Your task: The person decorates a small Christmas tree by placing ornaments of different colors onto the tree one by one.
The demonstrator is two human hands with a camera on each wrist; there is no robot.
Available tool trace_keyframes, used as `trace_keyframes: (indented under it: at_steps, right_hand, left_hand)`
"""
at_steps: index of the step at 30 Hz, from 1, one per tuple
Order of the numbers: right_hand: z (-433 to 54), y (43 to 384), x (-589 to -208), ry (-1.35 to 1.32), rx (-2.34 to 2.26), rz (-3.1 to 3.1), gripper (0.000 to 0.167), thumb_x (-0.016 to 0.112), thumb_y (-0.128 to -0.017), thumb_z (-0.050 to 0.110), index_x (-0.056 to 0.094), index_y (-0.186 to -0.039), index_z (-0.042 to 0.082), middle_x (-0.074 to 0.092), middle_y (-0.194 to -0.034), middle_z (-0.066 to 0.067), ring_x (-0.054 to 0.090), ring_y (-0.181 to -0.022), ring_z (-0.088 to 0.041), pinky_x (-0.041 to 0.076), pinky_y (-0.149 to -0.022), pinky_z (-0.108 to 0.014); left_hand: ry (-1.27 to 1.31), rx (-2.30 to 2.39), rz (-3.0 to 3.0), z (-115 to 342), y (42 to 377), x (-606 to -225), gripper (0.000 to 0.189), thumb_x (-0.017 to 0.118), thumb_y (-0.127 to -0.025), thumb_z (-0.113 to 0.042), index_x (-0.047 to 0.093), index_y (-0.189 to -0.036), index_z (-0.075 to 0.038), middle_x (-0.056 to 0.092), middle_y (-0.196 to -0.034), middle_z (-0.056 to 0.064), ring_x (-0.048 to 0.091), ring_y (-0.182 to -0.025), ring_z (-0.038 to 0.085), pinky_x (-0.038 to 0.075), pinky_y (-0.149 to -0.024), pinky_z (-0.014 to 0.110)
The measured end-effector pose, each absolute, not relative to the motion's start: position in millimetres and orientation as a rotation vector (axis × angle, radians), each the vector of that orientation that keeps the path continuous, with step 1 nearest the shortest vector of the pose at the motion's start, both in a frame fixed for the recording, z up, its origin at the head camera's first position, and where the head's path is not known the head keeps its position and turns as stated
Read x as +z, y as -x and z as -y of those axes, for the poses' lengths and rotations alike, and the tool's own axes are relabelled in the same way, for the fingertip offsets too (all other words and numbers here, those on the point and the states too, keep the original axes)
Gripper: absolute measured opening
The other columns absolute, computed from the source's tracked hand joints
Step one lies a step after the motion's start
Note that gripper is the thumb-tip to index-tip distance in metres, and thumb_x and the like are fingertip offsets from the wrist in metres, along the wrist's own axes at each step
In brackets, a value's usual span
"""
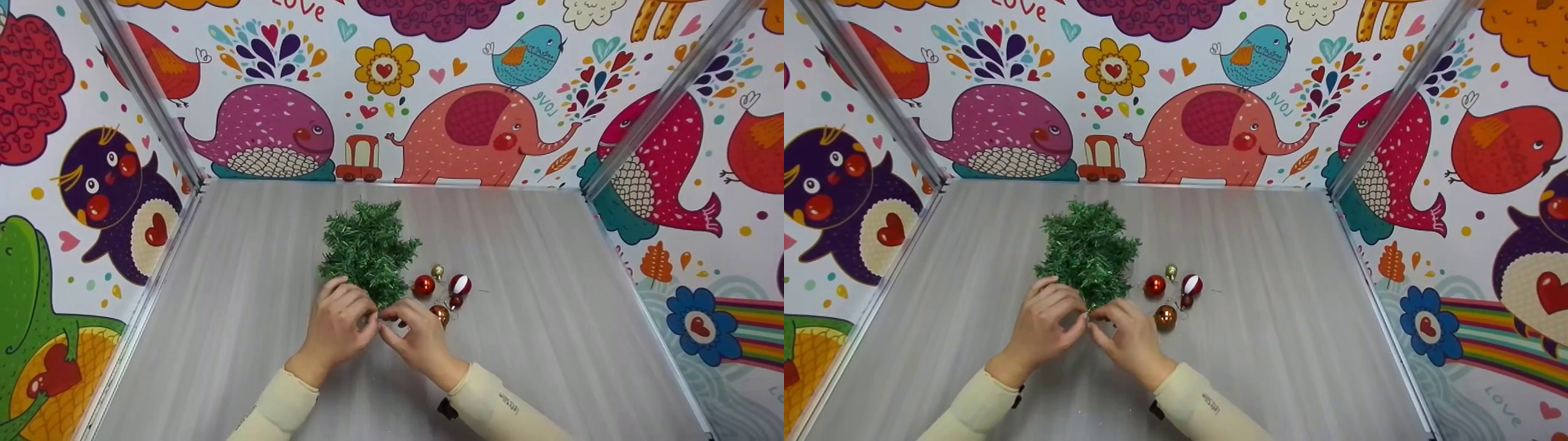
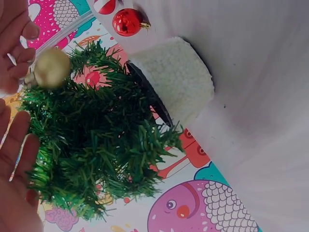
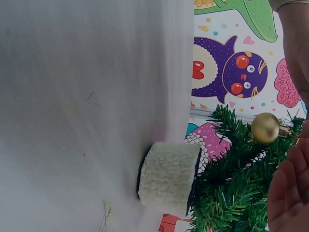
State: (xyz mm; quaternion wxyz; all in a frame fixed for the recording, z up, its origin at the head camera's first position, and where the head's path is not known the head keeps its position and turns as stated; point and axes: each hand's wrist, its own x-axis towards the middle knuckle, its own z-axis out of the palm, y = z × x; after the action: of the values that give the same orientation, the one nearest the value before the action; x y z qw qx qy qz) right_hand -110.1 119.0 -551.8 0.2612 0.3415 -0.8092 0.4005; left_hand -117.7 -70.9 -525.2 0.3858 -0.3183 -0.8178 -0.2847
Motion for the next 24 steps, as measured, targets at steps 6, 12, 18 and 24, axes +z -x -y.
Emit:
trace_keyframes:
  at_steps: [6,12,18,24]
  right_hand:
    - [-115.0,113.7,-552.7,-0.932,1.136,2.166,0.003,0.071,-0.090,0.012,0.069,-0.091,0.015,0.064,-0.087,0.008,0.059,-0.073,-0.009,0.051,-0.061,-0.022]
    - [-114.0,114.5,-553.5,-0.947,1.136,2.140,0.009,0.071,-0.086,0.010,0.068,-0.093,0.014,0.063,-0.087,0.006,0.059,-0.074,-0.010,0.052,-0.059,-0.025]
    - [-114.1,116.2,-553.0,-0.941,1.109,2.131,0.011,0.072,-0.085,0.007,0.069,-0.090,0.016,0.063,-0.085,0.007,0.057,-0.072,-0.008,0.051,-0.058,-0.024]
    - [-118.6,117.3,-557.6,-0.930,1.049,2.150,0.004,0.064,-0.089,0.016,0.066,-0.086,0.017,0.060,-0.083,0.009,0.055,-0.071,-0.007,0.048,-0.059,-0.022]
  left_hand:
    - [0.803,-0.737,2.099,71.6,115.9,-525.6,0.008,0.074,-0.073,-0.011,0.067,-0.071,-0.016,0.066,-0.075,-0.004,0.063,-0.080,0.018,0.043,-0.098,0.047]
    - [0.805,-0.729,2.099,71.8,115.9,-525.9,0.008,0.074,-0.072,-0.011,0.068,-0.071,-0.016,0.066,-0.074,-0.004,0.063,-0.079,0.018,0.043,-0.098,0.048]
    - [0.811,-0.732,2.093,72.1,116.0,-525.2,0.008,0.074,-0.072,-0.011,0.067,-0.071,-0.015,0.065,-0.074,-0.003,0.063,-0.079,0.018,0.044,-0.098,0.047]
    - [0.858,-0.576,2.145,76.7,115.4,-527.5,0.008,0.072,-0.071,-0.013,0.065,-0.070,-0.013,0.065,-0.076,0.000,0.062,-0.081,0.022,0.042,-0.101,0.045]
